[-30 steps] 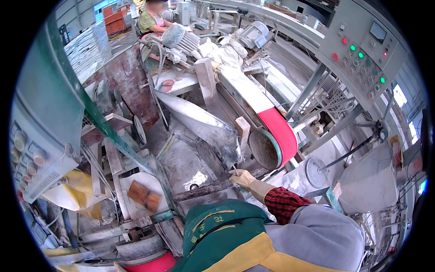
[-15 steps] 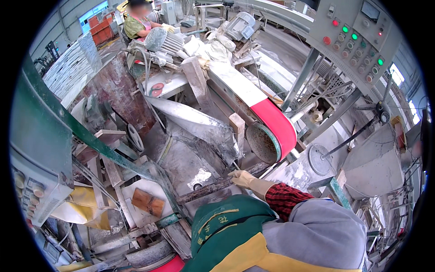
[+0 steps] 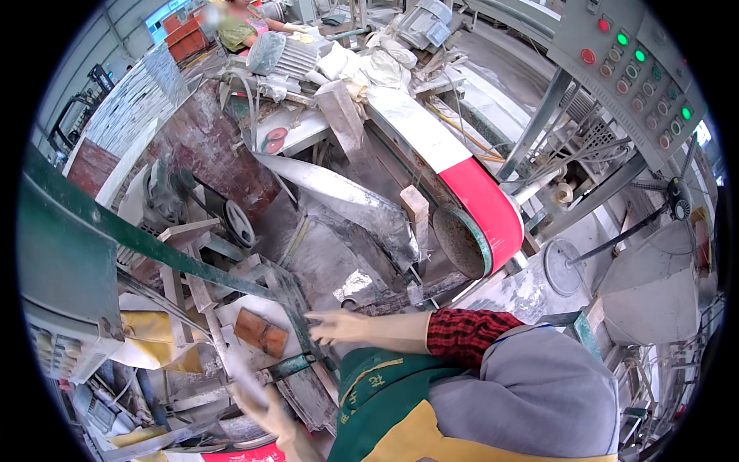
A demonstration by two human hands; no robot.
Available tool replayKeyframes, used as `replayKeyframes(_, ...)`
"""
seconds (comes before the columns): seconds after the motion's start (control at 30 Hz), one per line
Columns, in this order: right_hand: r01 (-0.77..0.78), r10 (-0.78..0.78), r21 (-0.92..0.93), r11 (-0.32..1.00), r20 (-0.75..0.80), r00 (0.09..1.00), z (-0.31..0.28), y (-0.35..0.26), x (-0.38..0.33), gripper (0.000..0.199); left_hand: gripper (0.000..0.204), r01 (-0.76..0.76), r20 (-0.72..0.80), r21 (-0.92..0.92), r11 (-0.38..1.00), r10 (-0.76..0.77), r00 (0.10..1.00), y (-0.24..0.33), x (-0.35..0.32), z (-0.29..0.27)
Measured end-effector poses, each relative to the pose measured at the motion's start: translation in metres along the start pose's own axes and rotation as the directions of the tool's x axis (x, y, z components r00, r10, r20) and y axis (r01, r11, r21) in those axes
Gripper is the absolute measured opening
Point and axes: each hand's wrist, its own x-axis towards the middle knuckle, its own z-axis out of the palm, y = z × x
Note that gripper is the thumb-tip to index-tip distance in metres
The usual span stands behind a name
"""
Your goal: The person repeatedly rubs a small stone against a rotating red polishing wheel in a factory setting. The person holds the stone with gloved hands and moves it back and forth across the wheel surface.
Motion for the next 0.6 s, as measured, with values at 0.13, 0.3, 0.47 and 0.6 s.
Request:
replayKeyframes(0.13,0.050,-0.039,0.111,0.992,-0.101,0.994,0.034,-0.060,-0.041,0.067,0.081,-0.300,0.403,0.055,0.953,0.253,0.879,0.070,-0.001,0.106)
replayKeyframes(0.3,0.594,-0.470,0.099,0.798,-0.515,0.717,-0.071,-0.048,-0.067,0.069,0.083,-0.438,0.729,-0.031,0.898,0.320,0.605,0.126,-0.005,0.169)
replayKeyframes(0.47,0.686,-0.436,-0.176,0.706,-0.871,0.226,-0.213,-0.079,-0.087,0.082,0.075,-0.282,0.847,0.014,0.959,0.138,0.513,0.090,-0.012,0.166)
replayKeyframes(0.6,0.560,-0.306,-0.226,0.797,-0.950,0.053,-0.316,-0.079,-0.092,0.084,0.068,0.052,0.826,0.102,0.993,-0.114,0.551,0.041,-0.013,0.145)
